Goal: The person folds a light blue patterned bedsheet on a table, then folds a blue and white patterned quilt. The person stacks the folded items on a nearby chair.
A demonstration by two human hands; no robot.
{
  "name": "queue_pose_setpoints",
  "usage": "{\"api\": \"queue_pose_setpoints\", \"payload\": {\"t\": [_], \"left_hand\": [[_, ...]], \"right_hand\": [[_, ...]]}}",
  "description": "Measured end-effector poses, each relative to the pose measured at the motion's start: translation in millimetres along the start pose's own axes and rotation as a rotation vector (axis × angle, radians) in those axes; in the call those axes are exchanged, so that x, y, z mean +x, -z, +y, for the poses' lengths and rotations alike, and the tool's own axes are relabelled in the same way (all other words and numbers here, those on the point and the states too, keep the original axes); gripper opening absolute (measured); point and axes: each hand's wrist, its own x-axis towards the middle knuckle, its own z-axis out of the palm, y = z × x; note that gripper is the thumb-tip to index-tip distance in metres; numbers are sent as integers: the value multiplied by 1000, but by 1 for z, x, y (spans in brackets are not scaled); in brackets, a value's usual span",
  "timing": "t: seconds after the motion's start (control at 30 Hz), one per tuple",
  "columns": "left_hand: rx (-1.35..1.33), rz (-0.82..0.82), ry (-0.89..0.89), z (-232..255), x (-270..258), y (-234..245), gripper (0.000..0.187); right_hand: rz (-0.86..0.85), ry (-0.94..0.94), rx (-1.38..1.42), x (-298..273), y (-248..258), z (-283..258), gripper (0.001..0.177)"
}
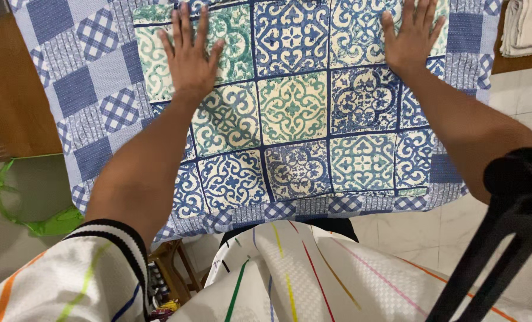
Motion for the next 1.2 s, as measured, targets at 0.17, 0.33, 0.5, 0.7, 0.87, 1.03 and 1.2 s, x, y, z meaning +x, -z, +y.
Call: {"api": "queue_pose_setpoints", "payload": {"t": [0.17,0.33,0.5,0.7,0.87,1.03,1.2], "left_hand": [[-70,79,64,-27,0,0,75],[-53,33,137,-49,-12,0,74],[-138,200,81,-66,-80,-25,66],[-233,256,100,-73,-183,-62,64],[-206,235,174,-73,-273,-92,66],[-153,188,255,-77,-338,-118,70],[-129,129,297,-83,-371,-132,72]], "right_hand": [[-6,8,28,3,4,10,86],[81,63,32,-10,2,24,81],[143,36,39,-88,-20,48,79],[216,-28,83,-207,-38,67,76],[256,-135,143,-298,-53,72,71],[357,-146,150,-356,-63,73,69],[398,-349,159,-370,-77,89,61]]}}
